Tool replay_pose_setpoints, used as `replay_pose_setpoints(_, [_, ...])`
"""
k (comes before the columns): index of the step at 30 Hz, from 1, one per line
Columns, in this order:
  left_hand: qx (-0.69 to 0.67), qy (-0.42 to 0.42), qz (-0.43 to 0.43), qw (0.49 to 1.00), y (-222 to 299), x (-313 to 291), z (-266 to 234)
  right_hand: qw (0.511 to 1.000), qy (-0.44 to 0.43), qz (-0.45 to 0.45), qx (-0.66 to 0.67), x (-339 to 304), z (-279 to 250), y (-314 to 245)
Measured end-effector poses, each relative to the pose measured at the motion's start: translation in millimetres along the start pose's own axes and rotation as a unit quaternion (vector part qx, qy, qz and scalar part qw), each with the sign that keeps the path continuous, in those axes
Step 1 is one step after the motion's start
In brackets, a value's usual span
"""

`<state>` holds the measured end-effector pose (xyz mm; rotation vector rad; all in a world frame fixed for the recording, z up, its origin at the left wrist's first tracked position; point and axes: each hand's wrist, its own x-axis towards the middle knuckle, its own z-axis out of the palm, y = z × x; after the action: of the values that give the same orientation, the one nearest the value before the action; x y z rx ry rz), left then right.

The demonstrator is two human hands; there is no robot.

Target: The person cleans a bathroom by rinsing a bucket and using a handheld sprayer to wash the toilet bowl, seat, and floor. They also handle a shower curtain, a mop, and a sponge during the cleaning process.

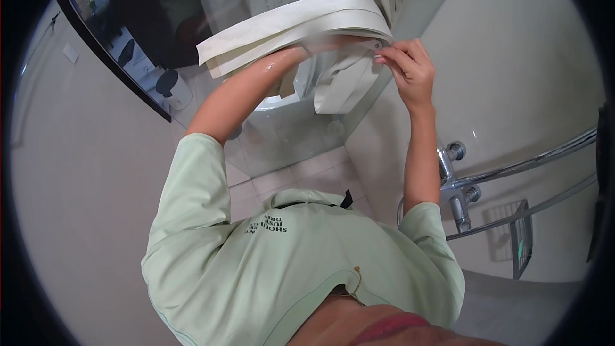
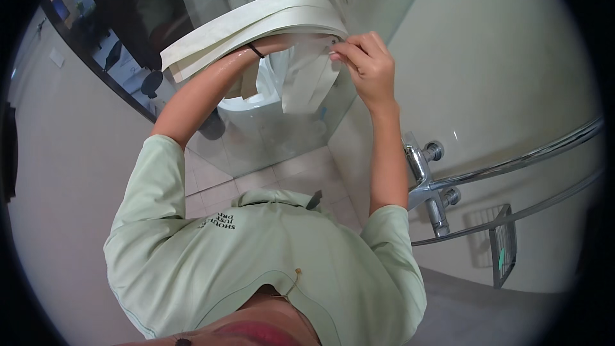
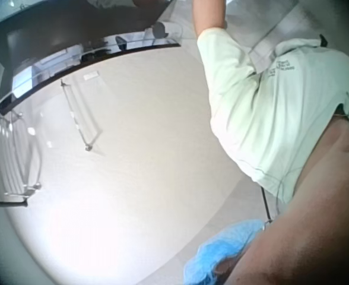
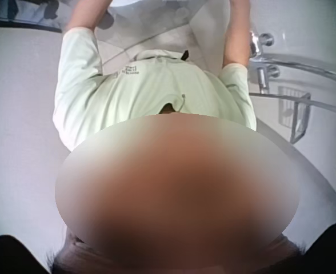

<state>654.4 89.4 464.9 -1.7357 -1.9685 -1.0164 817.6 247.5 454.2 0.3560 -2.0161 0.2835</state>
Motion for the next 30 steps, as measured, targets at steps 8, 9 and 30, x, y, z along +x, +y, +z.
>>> replay_pose_setpoints(8, [0.048, -0.076, -0.067, 0.994, -34, -13, 25, 0.995, 0.046, 0.083, 0.013, -17, 28, 9])
replay_pose_setpoints(9, [0.046, -0.063, -0.06, 0.995, -39, -12, 29, 0.996, 0.046, 0.077, 0.015, -16, 28, 10])
replay_pose_setpoints(30, [-0.065, 0.126, 0.066, 0.988, -35, -18, 32, 0.922, 0.119, 0.183, 0.321, -19, 31, 24])
